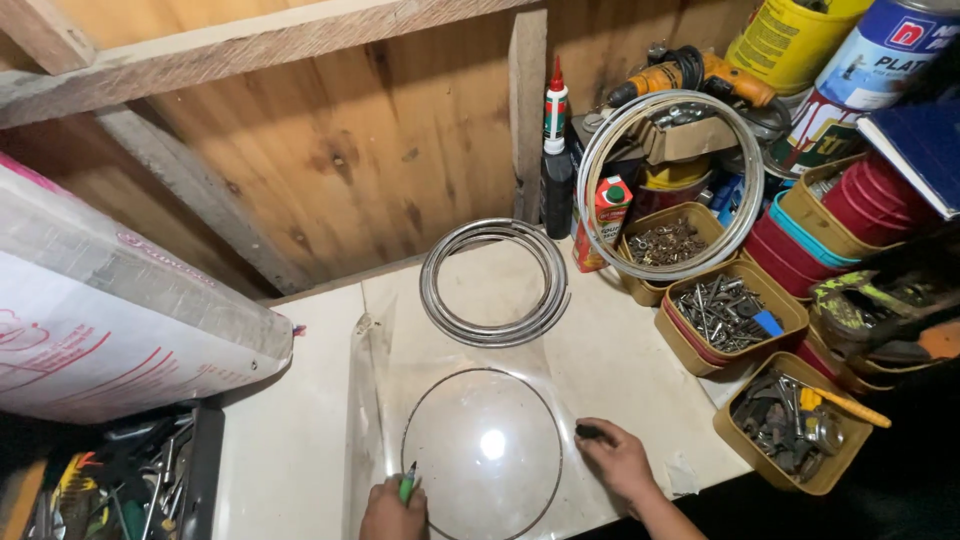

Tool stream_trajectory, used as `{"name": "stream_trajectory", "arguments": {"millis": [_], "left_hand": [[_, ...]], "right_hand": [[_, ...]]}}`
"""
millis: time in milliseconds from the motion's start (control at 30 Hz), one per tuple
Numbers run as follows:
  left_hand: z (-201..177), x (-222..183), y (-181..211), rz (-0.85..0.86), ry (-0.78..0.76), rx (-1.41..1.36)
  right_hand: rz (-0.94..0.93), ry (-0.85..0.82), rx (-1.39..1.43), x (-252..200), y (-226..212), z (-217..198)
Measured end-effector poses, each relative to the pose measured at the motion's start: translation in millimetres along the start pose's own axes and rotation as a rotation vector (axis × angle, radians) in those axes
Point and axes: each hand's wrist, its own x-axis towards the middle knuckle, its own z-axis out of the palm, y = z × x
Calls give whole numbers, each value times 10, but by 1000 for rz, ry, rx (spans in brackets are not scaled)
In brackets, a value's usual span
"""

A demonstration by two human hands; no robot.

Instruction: Tracing a circle on a clear plastic sheet using a metal ring as a guide and then cutting it out with scissors

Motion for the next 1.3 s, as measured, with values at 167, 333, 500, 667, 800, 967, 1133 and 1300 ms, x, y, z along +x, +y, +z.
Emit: {"name": "stream_trajectory", "arguments": {"millis": [167, 333, 500, 667, 800, 967, 1133, 1300], "left_hand": [[22, -27, 11, -13, 8, 1], [85, 46, -69, 21, 20, 14], [142, 140, -171, 38, -23, 68], [238, 212, -277, 92, -18, 81], [182, 179, -264, 83, -39, 79], [99, 159, -223, 46, -103, 84], [2, 72, -174, 41, -102, 69], [-63, 97, -186, 72, -140, 87]], "right_hand": [[349, -29, 755, -188, -491, -67], [324, -70, 733, 91, -165, -14], [21, -36, -497, -110, -66, 20], [-80, -302, -964, -324, -87, 80], [-50, -374, -1092, -368, -211, 150], [-39, -402, -1116, -407, -379, 171], [-5, -388, -1161, -289, -190, 194], [-21, -390, -1185, -247, -165, 186]]}}
